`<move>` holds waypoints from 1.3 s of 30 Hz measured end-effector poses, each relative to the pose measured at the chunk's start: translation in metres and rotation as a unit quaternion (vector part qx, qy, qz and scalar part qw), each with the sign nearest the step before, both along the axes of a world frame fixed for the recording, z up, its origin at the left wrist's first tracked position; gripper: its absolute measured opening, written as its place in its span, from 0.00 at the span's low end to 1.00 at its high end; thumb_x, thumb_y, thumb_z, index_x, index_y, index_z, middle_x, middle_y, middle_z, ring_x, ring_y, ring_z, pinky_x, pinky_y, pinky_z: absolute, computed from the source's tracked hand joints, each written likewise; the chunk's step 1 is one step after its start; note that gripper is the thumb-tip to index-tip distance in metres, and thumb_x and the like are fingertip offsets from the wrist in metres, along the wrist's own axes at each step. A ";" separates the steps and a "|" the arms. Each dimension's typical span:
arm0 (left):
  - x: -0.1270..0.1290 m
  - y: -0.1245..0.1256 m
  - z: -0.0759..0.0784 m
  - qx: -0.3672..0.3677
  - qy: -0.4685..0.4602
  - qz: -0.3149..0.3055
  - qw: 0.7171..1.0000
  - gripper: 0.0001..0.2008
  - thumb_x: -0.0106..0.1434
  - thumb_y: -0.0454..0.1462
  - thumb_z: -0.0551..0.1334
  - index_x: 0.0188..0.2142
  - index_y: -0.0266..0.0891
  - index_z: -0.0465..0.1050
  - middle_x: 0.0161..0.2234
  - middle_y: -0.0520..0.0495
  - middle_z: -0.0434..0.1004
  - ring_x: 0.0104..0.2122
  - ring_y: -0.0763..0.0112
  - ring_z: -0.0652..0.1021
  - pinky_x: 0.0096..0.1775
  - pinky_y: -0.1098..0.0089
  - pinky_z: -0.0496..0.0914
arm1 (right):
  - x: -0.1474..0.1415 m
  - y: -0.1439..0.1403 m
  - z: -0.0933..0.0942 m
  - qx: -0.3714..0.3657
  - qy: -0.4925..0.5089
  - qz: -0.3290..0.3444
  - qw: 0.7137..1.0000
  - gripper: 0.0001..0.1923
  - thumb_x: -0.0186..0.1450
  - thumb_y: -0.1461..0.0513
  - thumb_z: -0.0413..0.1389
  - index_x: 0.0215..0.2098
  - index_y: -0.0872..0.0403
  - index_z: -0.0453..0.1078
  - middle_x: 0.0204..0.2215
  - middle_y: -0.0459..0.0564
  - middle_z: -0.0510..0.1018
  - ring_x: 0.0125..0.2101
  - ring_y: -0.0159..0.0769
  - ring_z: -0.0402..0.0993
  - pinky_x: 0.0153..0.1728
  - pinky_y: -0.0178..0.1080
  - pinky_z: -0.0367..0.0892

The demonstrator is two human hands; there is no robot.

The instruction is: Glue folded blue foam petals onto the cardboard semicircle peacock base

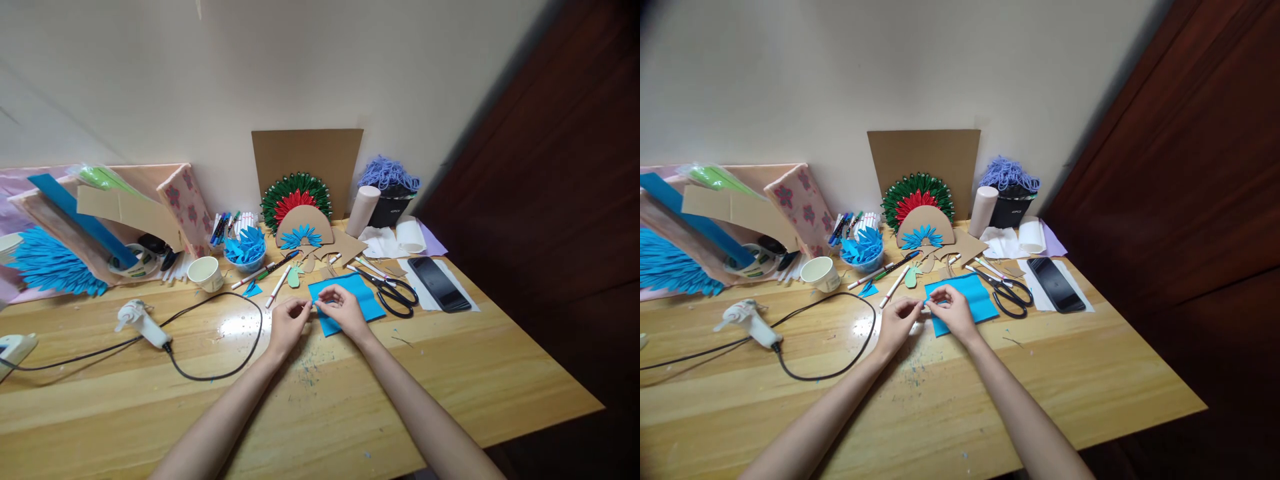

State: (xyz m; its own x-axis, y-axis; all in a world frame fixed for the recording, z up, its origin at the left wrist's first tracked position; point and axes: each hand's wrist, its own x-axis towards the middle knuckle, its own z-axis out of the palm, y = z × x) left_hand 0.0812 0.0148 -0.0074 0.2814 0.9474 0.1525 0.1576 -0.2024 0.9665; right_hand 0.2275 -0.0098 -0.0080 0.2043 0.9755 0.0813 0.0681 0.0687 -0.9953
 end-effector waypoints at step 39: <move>-0.001 -0.002 -0.006 -0.028 0.011 -0.031 0.999 0.13 0.56 0.44 0.59 0.30 0.37 0.76 0.28 0.45 0.77 0.25 0.68 0.76 0.29 0.71 0.70 | 0.002 0.005 -0.009 -0.033 0.037 0.001 0.999 0.16 0.47 0.55 0.64 0.26 0.55 0.66 0.24 0.47 0.74 0.29 0.36 0.74 0.32 0.38 0.70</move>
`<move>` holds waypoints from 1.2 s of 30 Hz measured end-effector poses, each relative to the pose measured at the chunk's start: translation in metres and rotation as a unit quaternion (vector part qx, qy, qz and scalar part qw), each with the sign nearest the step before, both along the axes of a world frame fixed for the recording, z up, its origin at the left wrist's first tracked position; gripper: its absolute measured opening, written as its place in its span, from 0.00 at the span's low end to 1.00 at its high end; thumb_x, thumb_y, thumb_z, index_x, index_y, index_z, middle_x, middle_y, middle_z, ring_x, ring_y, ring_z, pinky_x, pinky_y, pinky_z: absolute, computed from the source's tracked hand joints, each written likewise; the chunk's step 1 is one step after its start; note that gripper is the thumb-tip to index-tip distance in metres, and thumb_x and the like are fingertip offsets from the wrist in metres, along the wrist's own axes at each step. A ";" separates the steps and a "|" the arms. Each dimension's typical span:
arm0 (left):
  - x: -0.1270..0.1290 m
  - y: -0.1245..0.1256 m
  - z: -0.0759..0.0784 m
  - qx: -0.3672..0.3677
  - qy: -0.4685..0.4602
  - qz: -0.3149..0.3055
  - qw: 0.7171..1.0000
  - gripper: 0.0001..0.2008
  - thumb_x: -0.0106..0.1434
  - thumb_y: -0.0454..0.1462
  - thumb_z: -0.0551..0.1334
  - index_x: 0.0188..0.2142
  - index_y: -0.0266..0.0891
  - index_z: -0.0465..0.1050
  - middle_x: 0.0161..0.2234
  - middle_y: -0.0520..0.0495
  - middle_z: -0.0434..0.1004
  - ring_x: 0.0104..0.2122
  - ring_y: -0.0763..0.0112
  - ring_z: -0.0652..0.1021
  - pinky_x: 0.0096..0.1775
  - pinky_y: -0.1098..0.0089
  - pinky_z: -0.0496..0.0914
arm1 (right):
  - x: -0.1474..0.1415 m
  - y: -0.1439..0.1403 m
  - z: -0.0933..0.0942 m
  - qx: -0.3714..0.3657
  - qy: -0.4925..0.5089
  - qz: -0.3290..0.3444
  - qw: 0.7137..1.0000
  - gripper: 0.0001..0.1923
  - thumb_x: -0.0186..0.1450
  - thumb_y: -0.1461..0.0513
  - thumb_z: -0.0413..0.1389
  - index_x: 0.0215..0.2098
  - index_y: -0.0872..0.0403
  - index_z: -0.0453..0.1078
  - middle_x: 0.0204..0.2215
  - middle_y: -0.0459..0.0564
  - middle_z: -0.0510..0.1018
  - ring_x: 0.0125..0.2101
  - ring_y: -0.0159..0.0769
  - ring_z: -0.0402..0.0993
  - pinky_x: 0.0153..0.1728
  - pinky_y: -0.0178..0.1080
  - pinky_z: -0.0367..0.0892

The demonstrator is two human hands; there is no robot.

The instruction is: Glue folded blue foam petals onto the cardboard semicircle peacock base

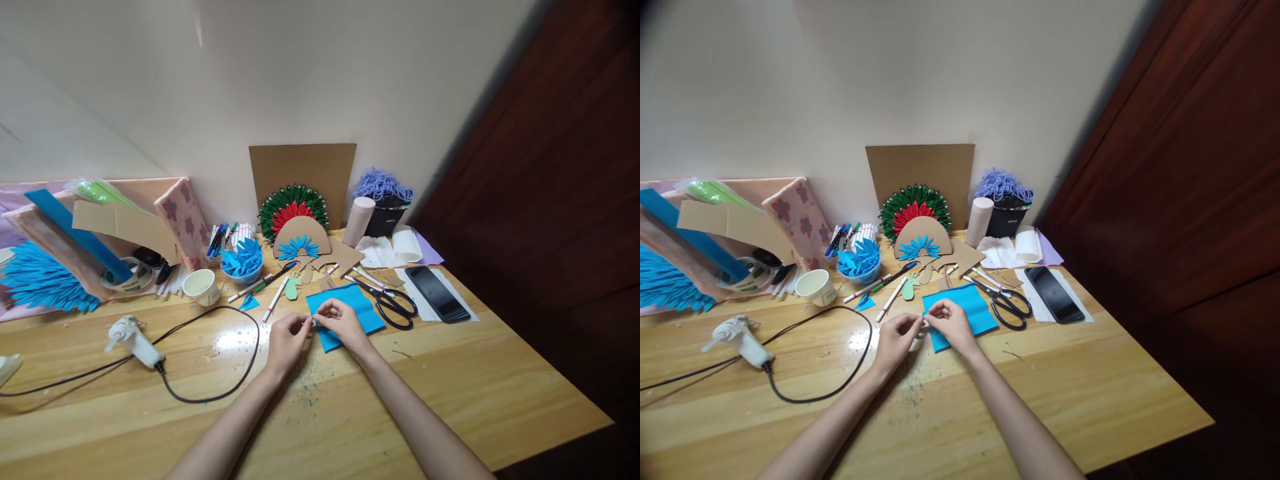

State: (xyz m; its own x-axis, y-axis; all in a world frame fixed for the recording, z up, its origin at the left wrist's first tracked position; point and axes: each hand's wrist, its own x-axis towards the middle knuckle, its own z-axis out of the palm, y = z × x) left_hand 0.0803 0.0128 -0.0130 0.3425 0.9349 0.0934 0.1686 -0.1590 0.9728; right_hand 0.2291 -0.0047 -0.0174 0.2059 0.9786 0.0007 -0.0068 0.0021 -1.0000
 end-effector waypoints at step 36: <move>0.001 0.000 0.005 0.082 0.039 -0.008 0.996 0.10 0.59 0.40 0.56 0.32 0.37 0.73 0.30 0.45 0.75 0.31 0.68 0.74 0.34 0.71 0.68 | 0.003 -0.003 0.011 -0.009 -0.023 0.063 0.998 0.12 0.52 0.58 0.61 0.30 0.57 0.71 0.28 0.49 0.76 0.31 0.35 0.73 0.35 0.39 0.68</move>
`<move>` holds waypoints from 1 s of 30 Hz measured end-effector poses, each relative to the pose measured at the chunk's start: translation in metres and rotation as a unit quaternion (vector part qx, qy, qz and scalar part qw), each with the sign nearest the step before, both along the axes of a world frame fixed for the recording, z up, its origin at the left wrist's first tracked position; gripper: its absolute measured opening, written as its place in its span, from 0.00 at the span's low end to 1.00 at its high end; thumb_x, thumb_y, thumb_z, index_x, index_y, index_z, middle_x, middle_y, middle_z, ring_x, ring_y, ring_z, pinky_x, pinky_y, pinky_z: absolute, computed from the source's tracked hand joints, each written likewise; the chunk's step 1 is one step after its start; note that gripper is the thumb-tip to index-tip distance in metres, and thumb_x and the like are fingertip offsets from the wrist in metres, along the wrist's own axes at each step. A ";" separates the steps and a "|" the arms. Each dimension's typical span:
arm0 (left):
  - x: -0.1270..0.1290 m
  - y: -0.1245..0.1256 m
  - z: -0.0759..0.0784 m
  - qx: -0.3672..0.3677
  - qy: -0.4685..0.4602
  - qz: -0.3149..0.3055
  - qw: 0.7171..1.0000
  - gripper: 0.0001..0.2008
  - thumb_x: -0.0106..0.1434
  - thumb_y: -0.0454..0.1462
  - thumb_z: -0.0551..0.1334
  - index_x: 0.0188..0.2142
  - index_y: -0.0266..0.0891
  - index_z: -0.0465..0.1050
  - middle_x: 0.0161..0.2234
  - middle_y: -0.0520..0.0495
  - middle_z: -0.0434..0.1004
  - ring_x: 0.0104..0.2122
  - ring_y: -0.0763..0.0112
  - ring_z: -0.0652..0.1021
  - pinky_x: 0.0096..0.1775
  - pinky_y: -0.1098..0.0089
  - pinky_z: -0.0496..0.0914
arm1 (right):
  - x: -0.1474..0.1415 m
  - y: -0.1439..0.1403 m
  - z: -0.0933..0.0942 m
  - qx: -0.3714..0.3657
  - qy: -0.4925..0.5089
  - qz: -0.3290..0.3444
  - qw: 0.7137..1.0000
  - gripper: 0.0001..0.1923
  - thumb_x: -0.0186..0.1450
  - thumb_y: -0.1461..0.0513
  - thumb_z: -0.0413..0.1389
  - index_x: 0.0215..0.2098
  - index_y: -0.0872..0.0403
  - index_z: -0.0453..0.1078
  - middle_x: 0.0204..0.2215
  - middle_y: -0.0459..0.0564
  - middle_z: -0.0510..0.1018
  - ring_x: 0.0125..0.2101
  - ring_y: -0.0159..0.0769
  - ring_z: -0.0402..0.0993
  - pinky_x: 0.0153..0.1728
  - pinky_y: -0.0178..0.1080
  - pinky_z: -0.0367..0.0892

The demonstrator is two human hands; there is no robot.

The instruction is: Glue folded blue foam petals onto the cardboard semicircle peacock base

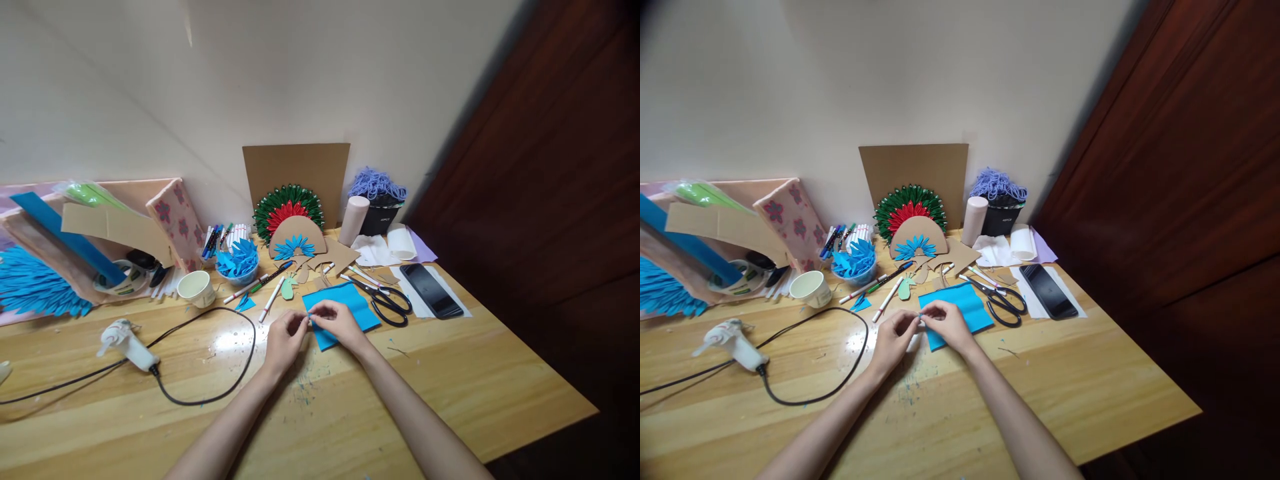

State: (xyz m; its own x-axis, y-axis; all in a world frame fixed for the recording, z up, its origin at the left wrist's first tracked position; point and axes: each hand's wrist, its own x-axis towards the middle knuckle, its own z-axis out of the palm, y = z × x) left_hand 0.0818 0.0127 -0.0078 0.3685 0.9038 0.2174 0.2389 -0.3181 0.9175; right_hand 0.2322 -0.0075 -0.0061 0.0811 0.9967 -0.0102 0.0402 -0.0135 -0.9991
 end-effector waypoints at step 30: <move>-0.001 0.002 -0.003 -0.105 -0.064 -0.002 0.992 0.11 0.56 0.41 0.60 0.29 0.34 0.75 0.27 0.44 0.77 0.27 0.68 0.76 0.30 0.71 0.70 | -0.002 0.001 -0.010 -0.012 0.066 -0.050 0.996 0.17 0.47 0.56 0.64 0.27 0.54 0.62 0.25 0.45 0.75 0.29 0.34 0.73 0.34 0.37 0.68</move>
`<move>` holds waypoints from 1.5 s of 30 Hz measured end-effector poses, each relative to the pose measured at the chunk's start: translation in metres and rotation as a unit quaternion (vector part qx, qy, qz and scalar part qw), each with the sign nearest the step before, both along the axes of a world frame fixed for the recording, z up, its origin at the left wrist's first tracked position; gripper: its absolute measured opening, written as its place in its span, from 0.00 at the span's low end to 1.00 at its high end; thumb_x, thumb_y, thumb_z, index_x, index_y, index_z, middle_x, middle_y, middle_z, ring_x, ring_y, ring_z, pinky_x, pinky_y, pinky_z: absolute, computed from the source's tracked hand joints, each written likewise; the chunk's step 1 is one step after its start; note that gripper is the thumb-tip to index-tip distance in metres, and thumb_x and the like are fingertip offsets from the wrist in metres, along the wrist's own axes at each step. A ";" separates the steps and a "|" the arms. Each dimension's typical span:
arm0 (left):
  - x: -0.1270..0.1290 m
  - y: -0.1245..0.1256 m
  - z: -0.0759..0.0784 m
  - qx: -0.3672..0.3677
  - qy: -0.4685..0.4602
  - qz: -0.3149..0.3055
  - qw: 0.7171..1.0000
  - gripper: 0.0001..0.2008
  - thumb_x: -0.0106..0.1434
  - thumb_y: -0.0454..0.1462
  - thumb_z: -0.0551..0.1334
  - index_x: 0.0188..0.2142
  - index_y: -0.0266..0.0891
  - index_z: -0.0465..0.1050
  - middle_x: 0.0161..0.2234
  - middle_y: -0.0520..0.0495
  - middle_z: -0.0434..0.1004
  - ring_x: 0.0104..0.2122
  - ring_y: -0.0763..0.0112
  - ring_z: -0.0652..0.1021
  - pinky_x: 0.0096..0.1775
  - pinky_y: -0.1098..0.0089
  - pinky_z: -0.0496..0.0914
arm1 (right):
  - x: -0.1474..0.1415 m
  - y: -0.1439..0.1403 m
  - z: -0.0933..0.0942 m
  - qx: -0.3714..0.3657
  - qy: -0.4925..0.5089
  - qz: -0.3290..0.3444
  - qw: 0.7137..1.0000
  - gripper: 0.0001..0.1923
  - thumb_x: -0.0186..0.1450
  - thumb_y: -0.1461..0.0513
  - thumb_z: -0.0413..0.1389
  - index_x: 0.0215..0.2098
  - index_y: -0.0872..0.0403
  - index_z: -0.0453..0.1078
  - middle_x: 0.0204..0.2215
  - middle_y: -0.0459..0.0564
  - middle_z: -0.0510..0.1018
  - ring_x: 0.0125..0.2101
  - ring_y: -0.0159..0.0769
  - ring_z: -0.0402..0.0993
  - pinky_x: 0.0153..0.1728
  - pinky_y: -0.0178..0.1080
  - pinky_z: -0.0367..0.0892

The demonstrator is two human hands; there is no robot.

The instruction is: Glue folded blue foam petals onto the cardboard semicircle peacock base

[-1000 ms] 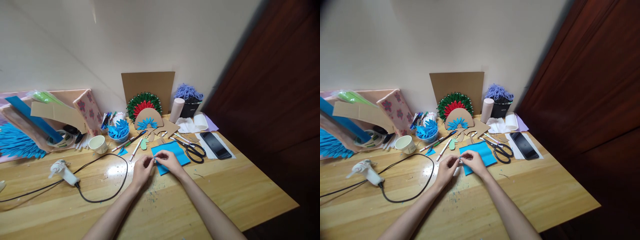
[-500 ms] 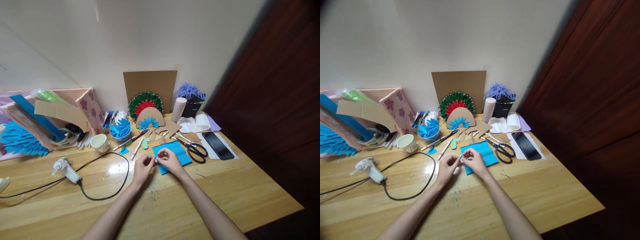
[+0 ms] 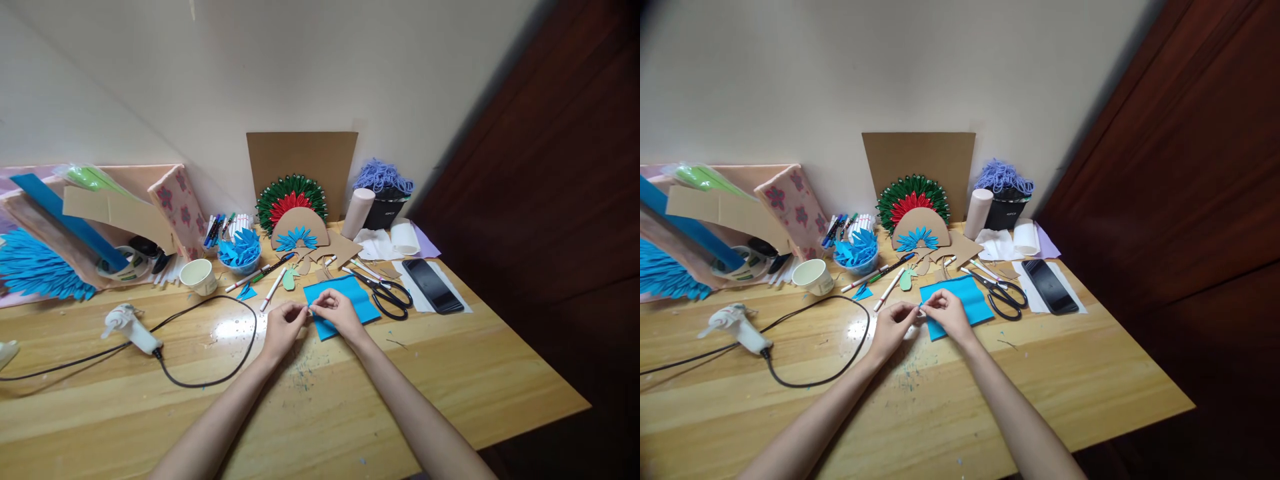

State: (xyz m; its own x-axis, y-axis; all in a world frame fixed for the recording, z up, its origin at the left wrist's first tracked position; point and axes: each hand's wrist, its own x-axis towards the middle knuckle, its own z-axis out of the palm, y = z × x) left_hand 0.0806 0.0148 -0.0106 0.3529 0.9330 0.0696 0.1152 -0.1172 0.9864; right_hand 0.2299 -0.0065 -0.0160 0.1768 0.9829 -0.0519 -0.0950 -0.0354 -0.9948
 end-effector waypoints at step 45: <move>0.000 -0.002 0.004 0.095 0.064 -0.016 0.993 0.12 0.58 0.42 0.58 0.31 0.37 0.75 0.28 0.45 0.76 0.27 0.69 0.74 0.29 0.72 0.68 | 0.015 -0.003 0.023 0.040 -0.199 0.058 0.977 0.09 0.55 0.57 0.58 0.29 0.55 0.75 0.28 0.49 0.77 0.31 0.36 0.71 0.33 0.37 0.64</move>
